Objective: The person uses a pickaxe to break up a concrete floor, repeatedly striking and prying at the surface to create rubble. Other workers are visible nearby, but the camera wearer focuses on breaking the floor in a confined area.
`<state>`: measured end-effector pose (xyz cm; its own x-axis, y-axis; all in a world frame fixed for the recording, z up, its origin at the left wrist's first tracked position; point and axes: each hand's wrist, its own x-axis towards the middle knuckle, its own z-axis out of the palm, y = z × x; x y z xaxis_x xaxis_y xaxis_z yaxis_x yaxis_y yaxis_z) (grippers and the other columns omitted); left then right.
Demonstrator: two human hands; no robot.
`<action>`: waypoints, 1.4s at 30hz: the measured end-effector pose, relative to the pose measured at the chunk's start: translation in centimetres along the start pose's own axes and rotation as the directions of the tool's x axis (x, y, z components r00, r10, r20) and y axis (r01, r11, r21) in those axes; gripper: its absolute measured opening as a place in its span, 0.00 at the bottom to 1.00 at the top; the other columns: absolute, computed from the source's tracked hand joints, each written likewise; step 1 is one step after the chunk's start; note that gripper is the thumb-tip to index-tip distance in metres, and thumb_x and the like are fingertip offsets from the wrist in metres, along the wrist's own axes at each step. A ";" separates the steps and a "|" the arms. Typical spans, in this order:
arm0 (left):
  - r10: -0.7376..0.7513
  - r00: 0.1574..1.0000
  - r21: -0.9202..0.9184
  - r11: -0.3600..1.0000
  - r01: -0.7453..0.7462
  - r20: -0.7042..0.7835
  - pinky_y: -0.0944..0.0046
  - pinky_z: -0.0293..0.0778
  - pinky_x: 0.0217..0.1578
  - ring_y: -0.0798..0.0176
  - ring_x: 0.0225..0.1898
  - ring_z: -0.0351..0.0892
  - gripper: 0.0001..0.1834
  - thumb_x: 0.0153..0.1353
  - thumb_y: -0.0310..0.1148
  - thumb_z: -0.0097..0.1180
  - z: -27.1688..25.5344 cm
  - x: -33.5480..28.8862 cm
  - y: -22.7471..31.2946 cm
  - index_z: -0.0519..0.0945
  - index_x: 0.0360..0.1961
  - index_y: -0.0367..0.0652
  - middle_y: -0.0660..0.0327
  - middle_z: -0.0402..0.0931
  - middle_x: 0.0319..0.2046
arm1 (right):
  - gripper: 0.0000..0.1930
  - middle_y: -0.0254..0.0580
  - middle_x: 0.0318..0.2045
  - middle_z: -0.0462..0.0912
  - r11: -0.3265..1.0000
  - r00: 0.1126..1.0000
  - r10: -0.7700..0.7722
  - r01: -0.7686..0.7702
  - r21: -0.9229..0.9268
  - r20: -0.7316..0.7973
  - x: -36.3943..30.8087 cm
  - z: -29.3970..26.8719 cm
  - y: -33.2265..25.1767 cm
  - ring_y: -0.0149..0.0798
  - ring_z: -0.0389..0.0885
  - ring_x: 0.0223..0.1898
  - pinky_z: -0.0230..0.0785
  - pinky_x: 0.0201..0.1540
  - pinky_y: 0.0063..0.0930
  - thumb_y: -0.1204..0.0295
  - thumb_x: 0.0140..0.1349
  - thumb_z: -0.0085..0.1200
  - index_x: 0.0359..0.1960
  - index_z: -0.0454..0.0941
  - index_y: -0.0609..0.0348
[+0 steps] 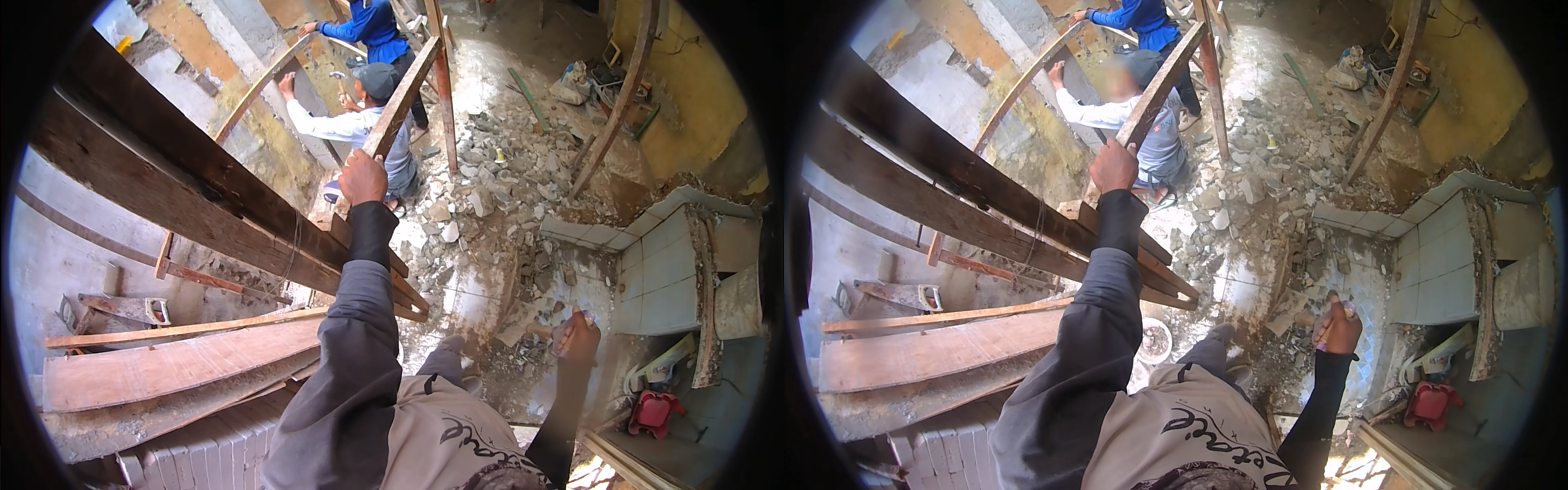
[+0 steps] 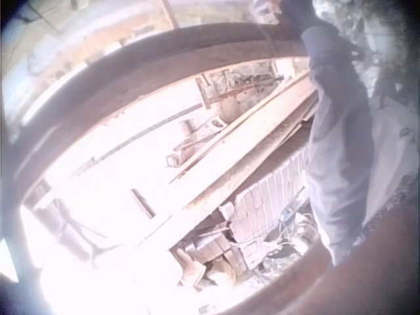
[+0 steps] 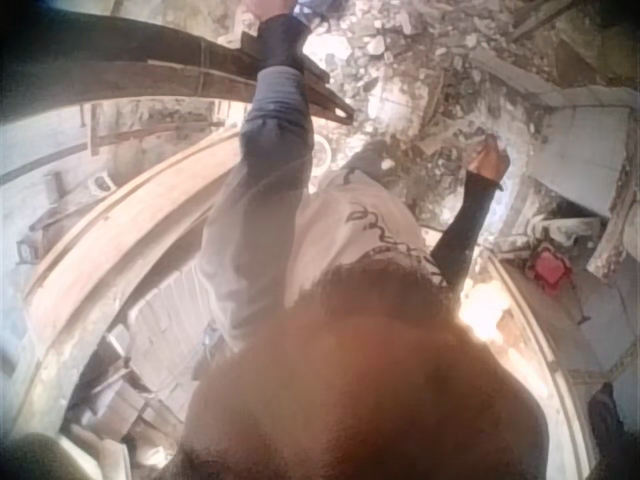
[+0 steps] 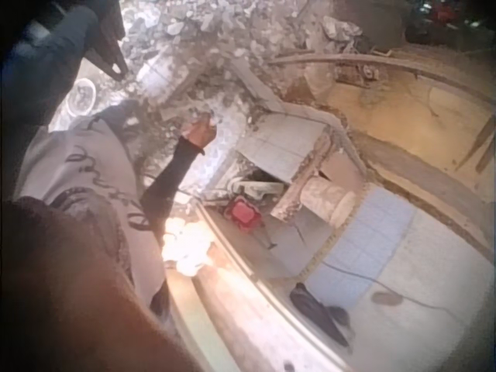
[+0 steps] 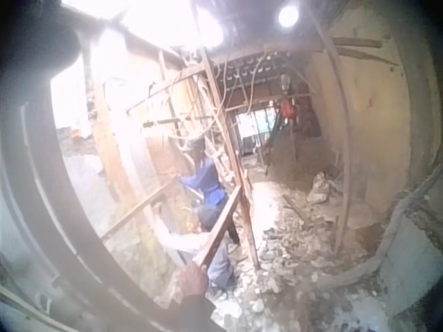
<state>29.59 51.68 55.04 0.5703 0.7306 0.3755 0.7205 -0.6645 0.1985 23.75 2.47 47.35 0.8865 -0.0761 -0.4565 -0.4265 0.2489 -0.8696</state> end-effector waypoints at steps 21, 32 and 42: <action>0.011 0.999 0.019 1.000 -0.010 -0.031 0.47 0.75 0.43 0.45 0.42 0.83 0.24 0.64 0.53 0.52 0.2 -0.1 0.0 0.76 0.42 0.40 0.50 0.81 0.39 | 0.19 0.33 0.09 0.65 0.999 1.000 0.024 -0.024 0.034 -0.013 0.0 -1.1 1.7 0.32 0.65 0.06 0.56 0.07 0.28 0.65 0.63 0.59 0.18 0.65 0.54; 0.019 0.998 0.027 0.999 -0.017 -0.054 0.49 0.75 0.42 0.46 0.41 0.83 0.23 0.62 0.52 0.55 0.5 -0.1 -0.1 0.76 0.41 0.40 0.50 0.81 0.38 | 0.18 0.34 0.10 0.66 0.999 0.999 0.040 -0.040 0.022 -0.003 -1.3 -0.7 1.1 0.32 0.65 0.07 0.58 0.07 0.29 0.65 0.63 0.59 0.20 0.66 0.54; 0.036 0.998 0.029 0.999 -0.034 -0.046 0.47 0.76 0.42 0.44 0.41 0.83 0.24 0.63 0.53 0.53 0.6 0.0 -0.2 0.76 0.42 0.39 0.50 0.81 0.39 | 0.17 0.32 0.10 0.65 1.000 1.000 0.013 -0.013 0.013 -0.021 -1.4 0.0 1.3 0.31 0.65 0.06 0.57 0.07 0.28 0.67 0.63 0.58 0.21 0.64 0.53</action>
<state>29.67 51.91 54.50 0.5770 0.6985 0.4233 0.7117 -0.6842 0.1589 21.91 2.87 46.87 0.8768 -0.0925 -0.4719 -0.4356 0.2626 -0.8610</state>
